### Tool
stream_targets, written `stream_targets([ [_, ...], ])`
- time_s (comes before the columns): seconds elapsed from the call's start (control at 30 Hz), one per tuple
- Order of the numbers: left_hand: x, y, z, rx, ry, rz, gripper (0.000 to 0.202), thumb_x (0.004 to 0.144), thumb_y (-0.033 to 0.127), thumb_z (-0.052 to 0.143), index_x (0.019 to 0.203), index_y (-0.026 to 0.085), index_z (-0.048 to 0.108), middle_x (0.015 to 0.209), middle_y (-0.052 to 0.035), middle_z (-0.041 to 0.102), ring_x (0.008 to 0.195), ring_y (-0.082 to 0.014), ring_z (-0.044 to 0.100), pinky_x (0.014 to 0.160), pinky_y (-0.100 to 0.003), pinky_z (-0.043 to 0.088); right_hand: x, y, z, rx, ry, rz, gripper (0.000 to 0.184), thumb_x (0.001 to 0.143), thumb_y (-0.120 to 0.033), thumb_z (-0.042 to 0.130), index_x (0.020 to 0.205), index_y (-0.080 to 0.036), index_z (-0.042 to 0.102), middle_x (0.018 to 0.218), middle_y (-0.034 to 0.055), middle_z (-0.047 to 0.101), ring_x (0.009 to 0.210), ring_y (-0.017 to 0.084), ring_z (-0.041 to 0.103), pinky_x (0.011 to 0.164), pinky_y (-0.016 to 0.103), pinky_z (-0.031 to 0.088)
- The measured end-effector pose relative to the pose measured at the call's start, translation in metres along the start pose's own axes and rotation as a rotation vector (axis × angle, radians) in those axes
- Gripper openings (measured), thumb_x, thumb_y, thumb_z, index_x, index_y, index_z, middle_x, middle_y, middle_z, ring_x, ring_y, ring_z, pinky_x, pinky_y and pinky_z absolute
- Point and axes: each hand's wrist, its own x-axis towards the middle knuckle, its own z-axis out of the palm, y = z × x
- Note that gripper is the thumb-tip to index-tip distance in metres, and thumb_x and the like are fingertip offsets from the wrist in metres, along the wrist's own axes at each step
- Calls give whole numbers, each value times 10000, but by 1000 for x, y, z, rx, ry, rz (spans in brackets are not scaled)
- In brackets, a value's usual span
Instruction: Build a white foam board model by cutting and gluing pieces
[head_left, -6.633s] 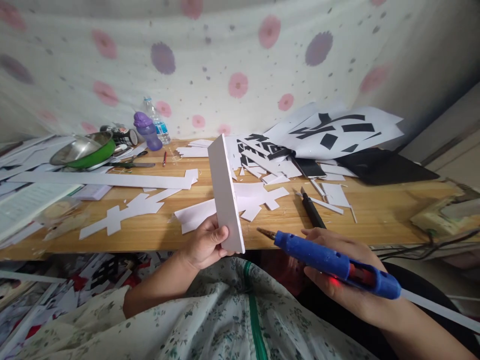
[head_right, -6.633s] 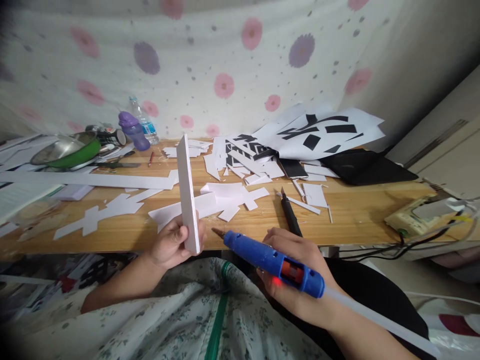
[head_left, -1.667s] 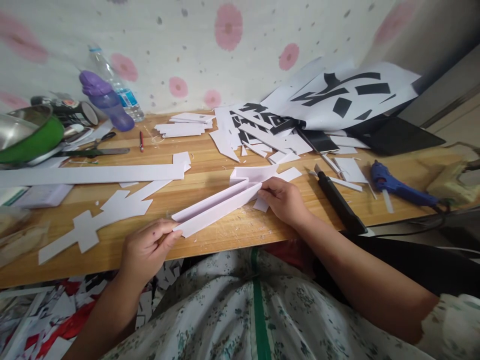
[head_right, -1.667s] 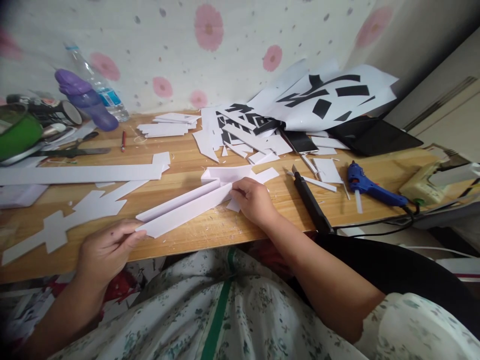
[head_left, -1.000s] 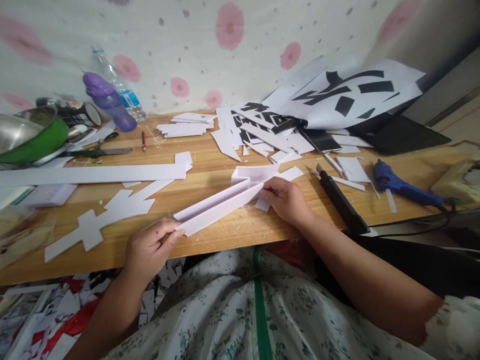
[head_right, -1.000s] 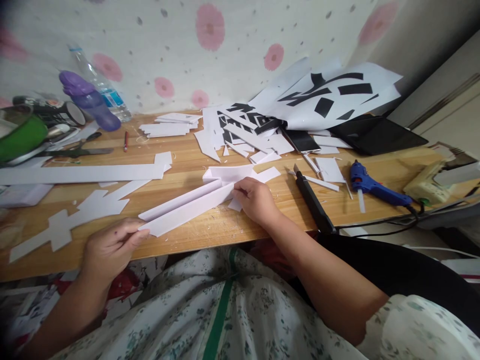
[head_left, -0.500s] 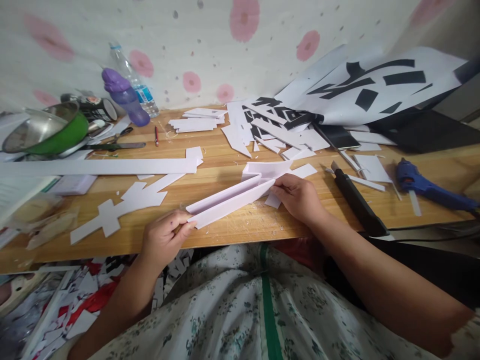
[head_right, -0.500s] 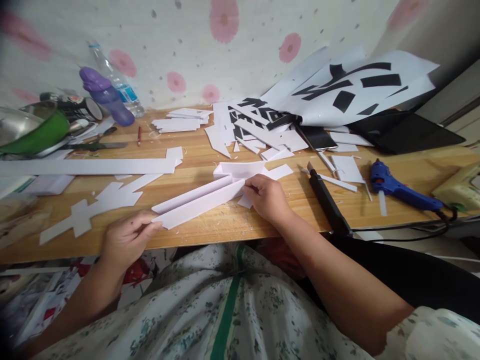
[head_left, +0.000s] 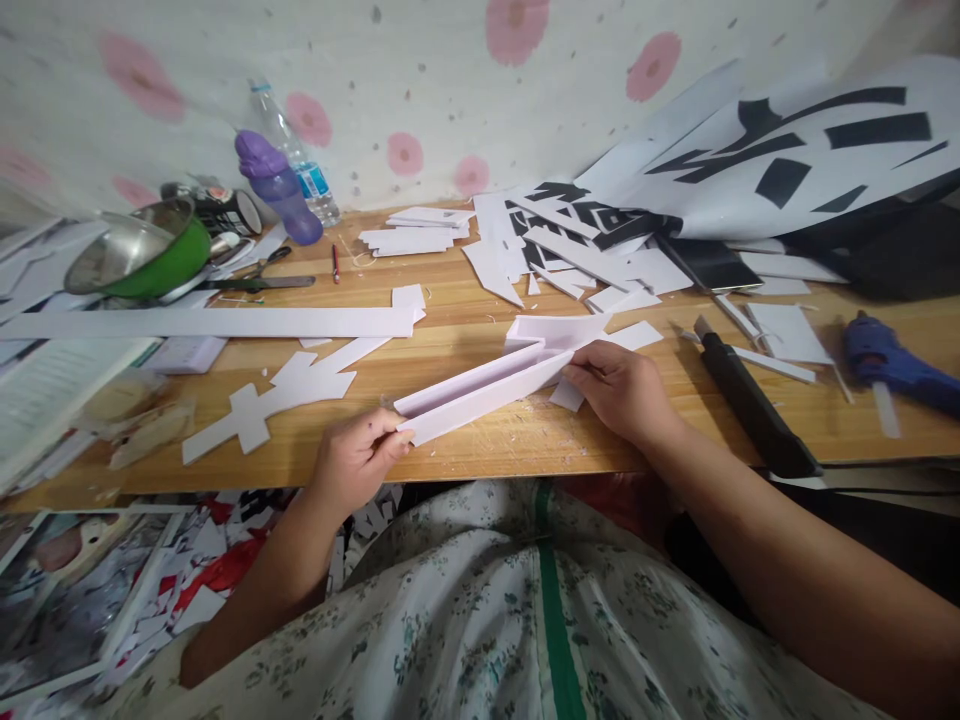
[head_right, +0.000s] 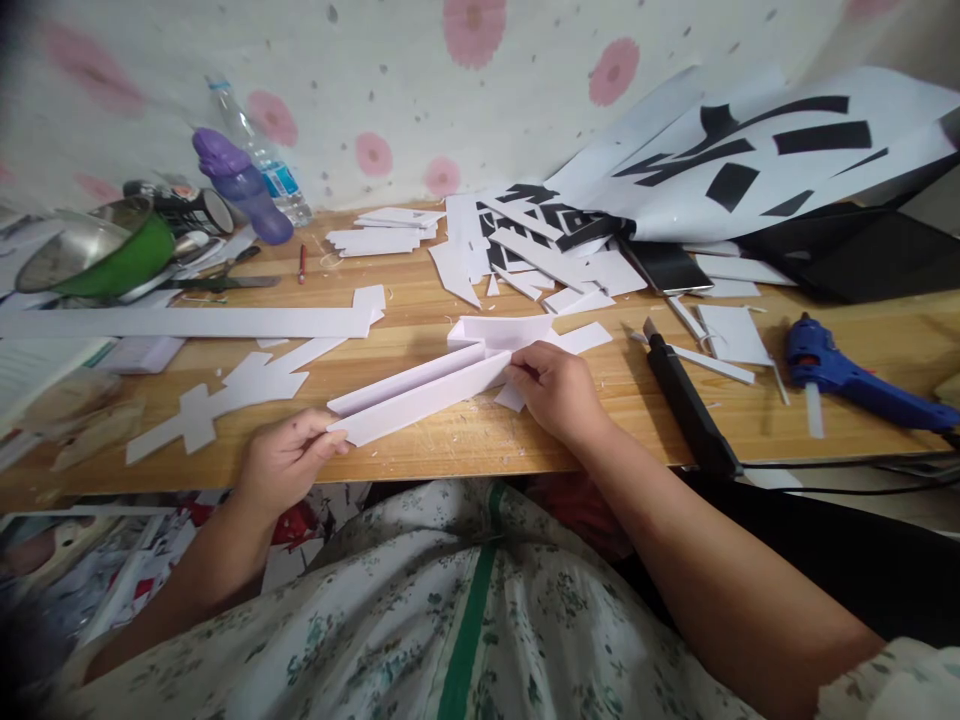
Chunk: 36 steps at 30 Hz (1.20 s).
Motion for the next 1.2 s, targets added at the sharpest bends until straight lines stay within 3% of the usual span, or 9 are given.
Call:
stream_targets([
  [0.33,5,2,-3,-40,-136,-16,240,862,282,445,646,194,498,566,31,545,513,-103,500,523,-217,398,-1,1,0,3,-2,9,125,793,-264,541,710,-210,618,723,37,636,670,182,566,641,311,444],
  [0.8,1,1,2,49,-41,26,201,831,243,510,638,185,509,562,40,545,504,-88,490,509,-198,376,-2,1,1,2,8,-10,124,796,-266,534,725,-208,618,733,39,632,687,185,568,653,316,439],
  [1.2,3,2,0,75,-73,7,199,831,273,481,647,197,492,537,43,522,485,-94,464,494,-207,360,-1,0,1,-10,-2,-14,127,800,-266,533,719,-216,617,733,38,633,691,191,575,652,320,442],
])
